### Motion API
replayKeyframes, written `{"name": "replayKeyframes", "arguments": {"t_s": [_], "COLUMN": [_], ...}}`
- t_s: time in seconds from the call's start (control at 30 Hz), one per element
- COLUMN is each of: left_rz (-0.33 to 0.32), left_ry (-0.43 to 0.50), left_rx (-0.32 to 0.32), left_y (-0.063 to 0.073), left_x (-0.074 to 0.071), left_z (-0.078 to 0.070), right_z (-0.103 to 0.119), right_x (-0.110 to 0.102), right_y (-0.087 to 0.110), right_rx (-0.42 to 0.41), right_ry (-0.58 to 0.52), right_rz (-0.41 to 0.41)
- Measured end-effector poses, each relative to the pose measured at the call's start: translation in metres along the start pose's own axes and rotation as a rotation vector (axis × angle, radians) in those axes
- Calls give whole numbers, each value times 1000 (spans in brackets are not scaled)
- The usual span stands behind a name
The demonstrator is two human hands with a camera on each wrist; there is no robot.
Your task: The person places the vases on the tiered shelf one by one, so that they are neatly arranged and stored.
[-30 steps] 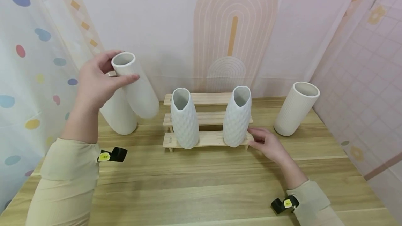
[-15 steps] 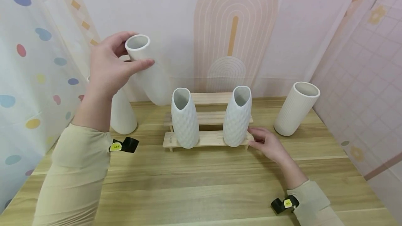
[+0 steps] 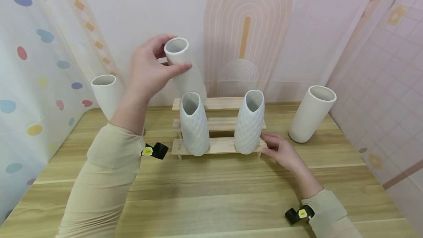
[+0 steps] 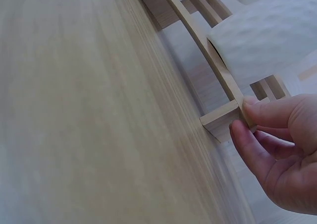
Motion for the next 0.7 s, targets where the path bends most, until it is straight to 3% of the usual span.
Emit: {"name": "replayKeyframes", "arguments": {"t_s": [0.33, 0.7], "left_rz": [88, 162], "left_ry": [-22, -93], "left_rx": [19, 67], "left_y": [-2, 4], "left_x": [34, 62], "left_z": [-8, -15], "right_z": [1, 0], "right_x": [1, 2], "right_y": [0, -1], "right_rx": [-3, -6], "right_ry": [4, 10], "right_rz": [1, -1]}}
Point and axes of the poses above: each hand's wrist, its own y-axis away from the middle knuckle, its own x-axis out of the palm, z = x × y, the point moved 5 cm from there along -y, towards the middle knuckle, and after that the axes turned 8 degrees about -x, right-handed, at the moved point
